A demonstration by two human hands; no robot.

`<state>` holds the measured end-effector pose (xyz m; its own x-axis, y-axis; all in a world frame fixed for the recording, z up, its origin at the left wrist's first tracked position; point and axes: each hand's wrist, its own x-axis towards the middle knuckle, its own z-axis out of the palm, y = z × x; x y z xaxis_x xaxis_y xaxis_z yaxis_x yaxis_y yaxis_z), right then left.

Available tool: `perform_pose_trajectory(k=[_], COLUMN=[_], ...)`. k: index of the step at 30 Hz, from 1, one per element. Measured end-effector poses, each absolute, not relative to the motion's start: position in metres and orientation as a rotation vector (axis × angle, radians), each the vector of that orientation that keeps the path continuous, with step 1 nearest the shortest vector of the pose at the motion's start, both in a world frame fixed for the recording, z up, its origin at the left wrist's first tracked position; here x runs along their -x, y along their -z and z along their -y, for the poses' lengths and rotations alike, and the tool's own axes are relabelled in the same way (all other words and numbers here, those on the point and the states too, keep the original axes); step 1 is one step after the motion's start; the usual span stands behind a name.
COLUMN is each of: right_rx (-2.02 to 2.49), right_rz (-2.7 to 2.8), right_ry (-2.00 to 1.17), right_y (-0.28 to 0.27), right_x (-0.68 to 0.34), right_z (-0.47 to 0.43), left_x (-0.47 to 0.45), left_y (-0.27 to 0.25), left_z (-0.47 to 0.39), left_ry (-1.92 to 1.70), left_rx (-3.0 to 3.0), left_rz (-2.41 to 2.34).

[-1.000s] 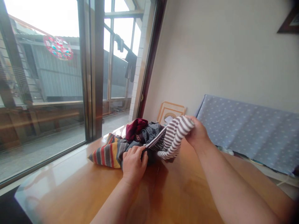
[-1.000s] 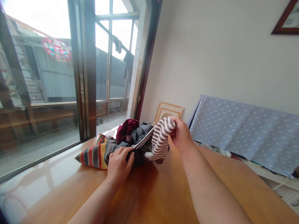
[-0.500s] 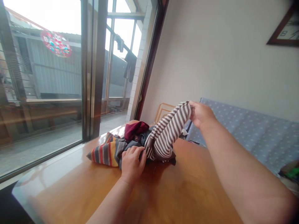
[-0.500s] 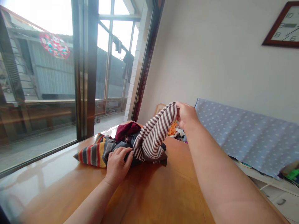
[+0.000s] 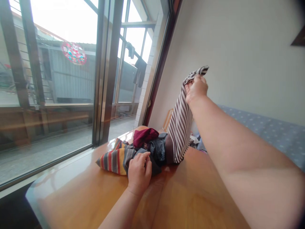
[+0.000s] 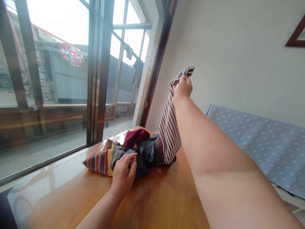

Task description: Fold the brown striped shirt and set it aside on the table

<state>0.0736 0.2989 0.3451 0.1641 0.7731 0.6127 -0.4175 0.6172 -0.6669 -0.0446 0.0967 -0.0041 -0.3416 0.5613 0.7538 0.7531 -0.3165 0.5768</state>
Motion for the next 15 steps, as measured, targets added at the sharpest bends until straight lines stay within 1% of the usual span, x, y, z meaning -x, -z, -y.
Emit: perform_pose_trajectory(k=[2,3,4,6,10,12,14,15], right_rx=[0.458,0.598,0.752,0.960,1.292,1.333,1.279,1.231], right_rz=[1.231,1.374,1.492,1.710,2.442,2.789,2.882,2.841], right_ry=[-0.974,-1.017,-1.006,-0.880,-0.925,-0.897,-0.816,-0.875], right_y=[-0.320,-0.302,-0.282,-0.238,-0.145,-0.110,-0.093,-0.092], right_x=[-0.058,-0.052,-0.048,-0.044,-0.050,-0.056,-0.063,-0.067], right_z=[-0.296,-0.291,-0.284,-0.266,-0.226,-0.210,-0.197,-0.193], left_x=[0.051,0.055,0.058,0.066,0.079,0.085,0.088,0.089], left_y=[0.004,0.004,0.004,0.002,0.000,0.000,-0.001,-0.001], left_z=[-0.099,-0.100,-0.102,-0.104,-0.106,-0.106,-0.105,-0.105], left_ry=[1.933,2.025,2.102,2.222,2.436,2.506,2.544,2.558], left_rx=[1.542,1.440,1.343,1.185,0.938,0.834,0.777,0.761], left_rz=[1.690,1.691,1.706,1.762,1.799,1.798,1.800,1.799])
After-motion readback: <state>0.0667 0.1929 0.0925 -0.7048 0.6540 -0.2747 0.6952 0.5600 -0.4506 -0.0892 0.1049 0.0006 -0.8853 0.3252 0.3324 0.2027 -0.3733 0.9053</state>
